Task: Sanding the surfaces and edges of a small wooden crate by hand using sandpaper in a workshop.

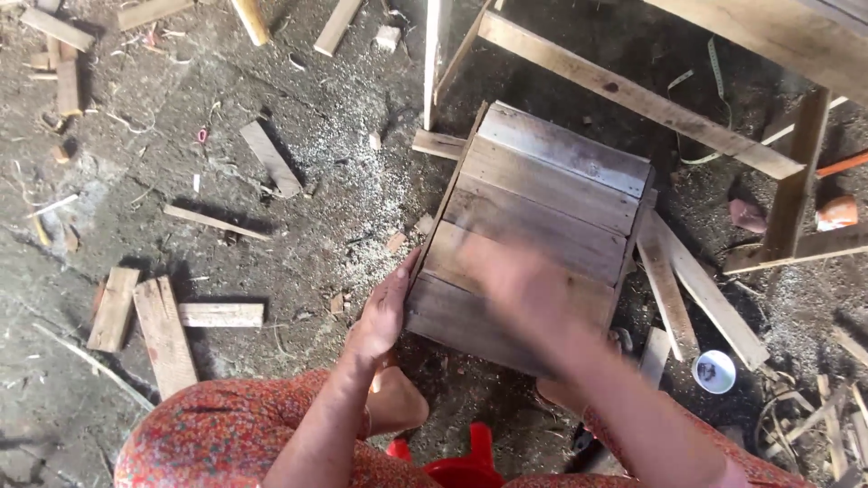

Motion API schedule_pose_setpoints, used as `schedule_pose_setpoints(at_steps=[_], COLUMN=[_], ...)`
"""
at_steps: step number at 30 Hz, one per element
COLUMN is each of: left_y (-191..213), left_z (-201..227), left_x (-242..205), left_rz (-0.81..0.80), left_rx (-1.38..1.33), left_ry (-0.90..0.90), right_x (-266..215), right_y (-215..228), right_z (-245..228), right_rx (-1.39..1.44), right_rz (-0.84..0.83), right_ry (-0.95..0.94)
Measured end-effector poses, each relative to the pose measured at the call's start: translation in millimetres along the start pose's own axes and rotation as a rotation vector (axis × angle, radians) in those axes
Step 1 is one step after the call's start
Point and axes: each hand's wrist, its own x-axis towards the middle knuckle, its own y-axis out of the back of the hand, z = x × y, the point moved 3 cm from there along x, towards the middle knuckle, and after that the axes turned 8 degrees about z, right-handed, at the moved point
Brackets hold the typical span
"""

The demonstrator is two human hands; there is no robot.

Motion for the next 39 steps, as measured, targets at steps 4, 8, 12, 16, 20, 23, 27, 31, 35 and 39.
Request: schedule_pose_setpoints(at_steps=[4, 8, 12, 16, 20, 23, 27, 31, 35, 39], left_y=[-3, 0, -2, -11, 0, -1, -4, -3, -49, -55], left_z=[-3, 35, 13, -9, -33, -29, -58, 22, 20, 2], left_x=[2, -12, -4, 4, 6, 7, -10, -63, -89, -94], left_rz=[0.078, 0.138, 0.114, 0.112, 0.228, 0.21, 0.502, 0.588, -0.021, 0.01], left_rx=[-0.052, -0.141, -0.304, -0.546, -0.333, -0.334, -0.631, -0.185, -0.292, -0.4], left_ry=[0.018, 0.183, 0.176, 0.1, -0.005, 0.045, 0.256, -0.597, -0.246, -0.235], right_x=[43, 9, 6, 28, -8, -66, -72, -107, -142, -119], right_y=[-19, -15, -20, -4, 30, 25, 81, 48, 18, 29], right_z=[45, -81, -44, 1, -104, -123, -108, -42, -43, -57], right_rx=[-0.122, -0.247, 0.072, -0.355, -0.049, 0.296, 0.864, 1.292, 1.465, 1.328], right_rz=[0.075, 0.111, -0.007, 0.022, -0.237, -1.132, -0.447, -0.298, -0.001, -0.09], right_ry=[-0.309, 0.221, 0.267, 0.1, 0.275, 0.089, -0.055, -1.413, -1.027, -0.766])
